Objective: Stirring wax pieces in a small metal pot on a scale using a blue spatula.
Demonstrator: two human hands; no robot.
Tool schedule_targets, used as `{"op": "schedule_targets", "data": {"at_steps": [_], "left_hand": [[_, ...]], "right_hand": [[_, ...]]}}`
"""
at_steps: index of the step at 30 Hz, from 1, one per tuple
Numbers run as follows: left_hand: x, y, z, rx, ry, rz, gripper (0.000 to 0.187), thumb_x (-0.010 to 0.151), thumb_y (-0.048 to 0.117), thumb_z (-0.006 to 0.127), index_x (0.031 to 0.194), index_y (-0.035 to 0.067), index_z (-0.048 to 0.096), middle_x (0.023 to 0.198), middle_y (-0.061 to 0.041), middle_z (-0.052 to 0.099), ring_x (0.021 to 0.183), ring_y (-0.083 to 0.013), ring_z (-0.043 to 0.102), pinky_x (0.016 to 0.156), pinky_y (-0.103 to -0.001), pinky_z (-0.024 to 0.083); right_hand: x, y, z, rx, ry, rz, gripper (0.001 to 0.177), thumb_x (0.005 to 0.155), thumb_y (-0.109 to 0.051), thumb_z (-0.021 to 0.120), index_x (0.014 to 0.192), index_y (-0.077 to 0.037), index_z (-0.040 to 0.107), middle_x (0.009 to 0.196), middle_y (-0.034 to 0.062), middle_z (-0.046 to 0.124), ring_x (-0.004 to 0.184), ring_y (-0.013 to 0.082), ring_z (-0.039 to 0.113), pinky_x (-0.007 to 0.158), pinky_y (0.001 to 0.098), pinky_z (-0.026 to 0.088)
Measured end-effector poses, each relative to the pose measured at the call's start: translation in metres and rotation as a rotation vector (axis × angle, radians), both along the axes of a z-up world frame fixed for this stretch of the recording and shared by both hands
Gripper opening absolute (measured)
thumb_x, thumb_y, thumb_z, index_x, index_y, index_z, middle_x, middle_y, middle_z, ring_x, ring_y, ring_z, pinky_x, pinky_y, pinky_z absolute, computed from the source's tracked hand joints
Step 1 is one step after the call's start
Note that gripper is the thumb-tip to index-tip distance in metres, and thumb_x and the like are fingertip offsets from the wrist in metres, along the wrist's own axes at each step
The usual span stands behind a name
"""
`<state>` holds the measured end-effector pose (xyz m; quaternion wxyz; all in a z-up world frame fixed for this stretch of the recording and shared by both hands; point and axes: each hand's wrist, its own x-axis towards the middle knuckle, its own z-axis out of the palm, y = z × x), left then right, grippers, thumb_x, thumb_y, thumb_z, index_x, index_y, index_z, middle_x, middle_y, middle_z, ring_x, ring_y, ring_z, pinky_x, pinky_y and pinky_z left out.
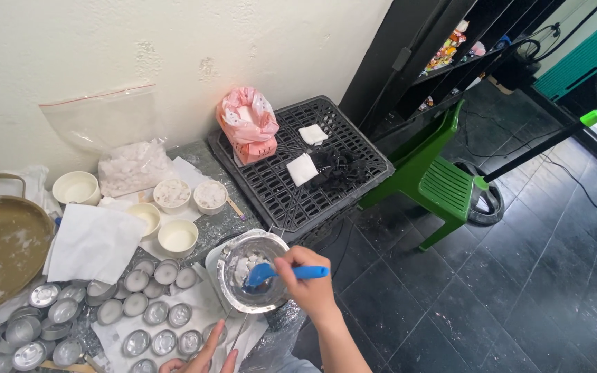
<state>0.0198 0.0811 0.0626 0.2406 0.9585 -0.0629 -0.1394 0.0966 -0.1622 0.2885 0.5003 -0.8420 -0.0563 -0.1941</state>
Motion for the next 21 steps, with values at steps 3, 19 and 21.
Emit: {"op": "schedule_targets", "data": {"at_steps": [3, 19, 21], "left_hand": [[0.003, 0.015, -0.072, -0.057, -0.125, -0.140, 0.087, 0.072, 0.024, 0.068, 0.154, 0.026, 0.039, 0.084, 0.012, 0.078, 0.056, 0.0087, 0.058, 0.050, -0.017, 0.034], [0.003, 0.006, -0.055, -0.051, -0.071, -0.039, 0.091, 0.071, 0.026, 0.078, 0.156, 0.030, 0.045, 0.078, 0.011, 0.077, 0.044, 0.0032, 0.053, 0.054, -0.021, 0.040], [0.005, 0.016, -0.083, -0.041, 0.044, -0.136, 0.090, 0.075, 0.022, 0.075, 0.158, 0.027, 0.041, 0.070, 0.012, 0.073, 0.046, 0.0036, 0.049, 0.055, -0.017, 0.040]], "right_hand": [[0.005, 0.001, -0.004, 0.159, -0.006, -0.025, 0.019, 0.093, -0.008, 0.072, 0.075, -0.002, 0.066, 0.067, 0.0046, 0.069, 0.057, 0.0081, 0.064, 0.051, 0.0244, 0.046], [0.009, 0.007, 0.002, -0.049, 0.065, 0.057, 0.017, 0.089, -0.007, 0.079, 0.079, 0.001, 0.069, 0.072, 0.0062, 0.070, 0.061, 0.0096, 0.064, 0.055, 0.0237, 0.048], [0.008, 0.004, 0.003, 0.035, 0.076, 0.036, 0.014, 0.091, -0.007, 0.076, 0.079, 0.000, 0.070, 0.072, 0.0056, 0.072, 0.062, 0.0092, 0.067, 0.056, 0.0236, 0.050]]}}
